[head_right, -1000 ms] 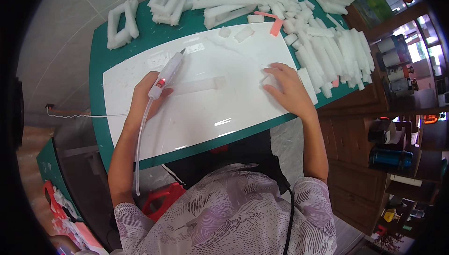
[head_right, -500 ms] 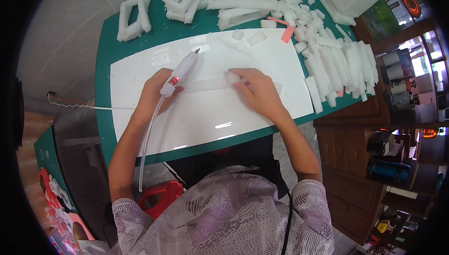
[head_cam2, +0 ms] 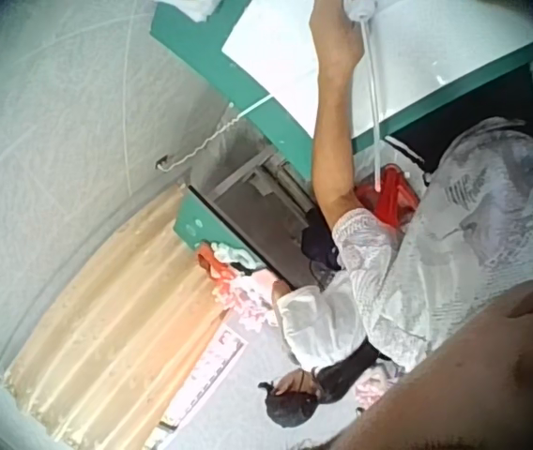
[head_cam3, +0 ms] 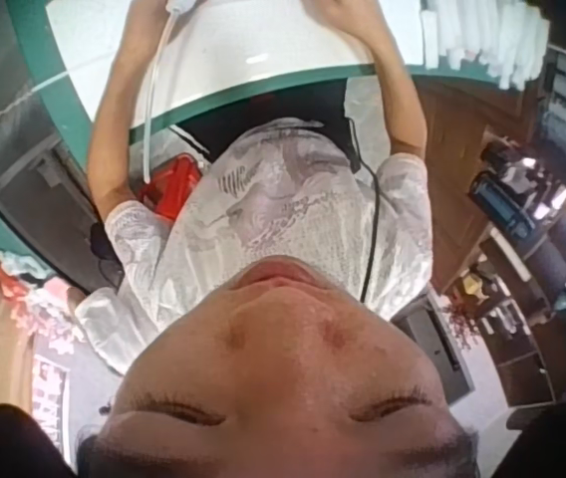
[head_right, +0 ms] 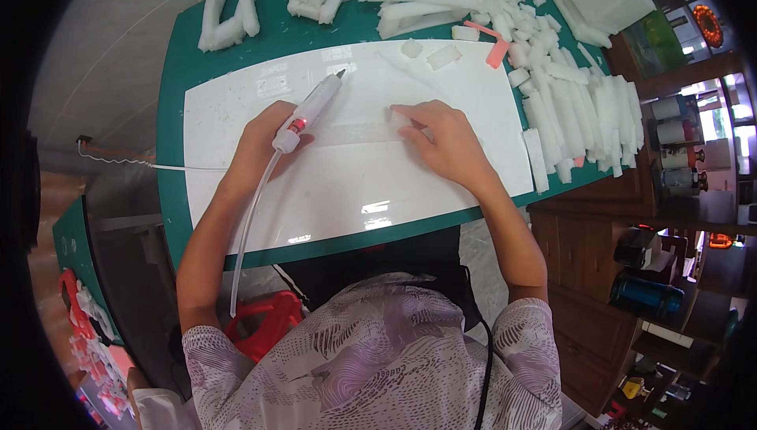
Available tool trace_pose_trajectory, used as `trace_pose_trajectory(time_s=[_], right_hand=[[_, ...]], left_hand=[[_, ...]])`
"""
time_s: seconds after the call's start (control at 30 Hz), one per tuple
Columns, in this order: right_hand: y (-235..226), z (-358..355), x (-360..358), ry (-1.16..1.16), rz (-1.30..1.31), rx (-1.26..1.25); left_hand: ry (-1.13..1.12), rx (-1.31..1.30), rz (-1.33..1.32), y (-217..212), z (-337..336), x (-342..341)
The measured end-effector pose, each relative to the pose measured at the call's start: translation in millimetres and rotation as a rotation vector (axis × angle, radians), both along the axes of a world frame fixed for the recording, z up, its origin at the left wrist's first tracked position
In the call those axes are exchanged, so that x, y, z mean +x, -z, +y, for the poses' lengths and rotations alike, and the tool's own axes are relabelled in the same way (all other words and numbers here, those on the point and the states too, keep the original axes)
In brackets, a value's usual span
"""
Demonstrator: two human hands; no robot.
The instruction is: Assemble white foam pieces using a hot glue gun on a workbench.
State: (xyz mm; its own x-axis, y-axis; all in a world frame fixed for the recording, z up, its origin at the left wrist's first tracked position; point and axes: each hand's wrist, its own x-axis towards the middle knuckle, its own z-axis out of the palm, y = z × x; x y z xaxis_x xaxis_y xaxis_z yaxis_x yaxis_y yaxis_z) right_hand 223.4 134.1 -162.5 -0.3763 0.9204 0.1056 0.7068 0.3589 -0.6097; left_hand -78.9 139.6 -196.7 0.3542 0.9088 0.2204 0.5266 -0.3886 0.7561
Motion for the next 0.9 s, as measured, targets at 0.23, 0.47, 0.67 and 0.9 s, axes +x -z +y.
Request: trace_pose_trajectory(time_s=[0.23, 0.47, 0.67, 0.9], right_hand=[[2, 2, 0, -0.062, -0.025, 0.081], [-8, 4, 0, -0.037, -0.067, -0.003], [-13, 3, 9, -0.139, -0.049, -0.020], [-11, 1, 15, 0.004, 0.085, -0.063]], left_hand=[[-0.004, -0.005, 0.000, 0, 0, 1], [0.006, -0.004, 0.005, -2, 1, 0], [-0.008, -0.025, 0.005, 0, 0, 1], [-0.002, -0.023, -0.004, 1, 0, -1]])
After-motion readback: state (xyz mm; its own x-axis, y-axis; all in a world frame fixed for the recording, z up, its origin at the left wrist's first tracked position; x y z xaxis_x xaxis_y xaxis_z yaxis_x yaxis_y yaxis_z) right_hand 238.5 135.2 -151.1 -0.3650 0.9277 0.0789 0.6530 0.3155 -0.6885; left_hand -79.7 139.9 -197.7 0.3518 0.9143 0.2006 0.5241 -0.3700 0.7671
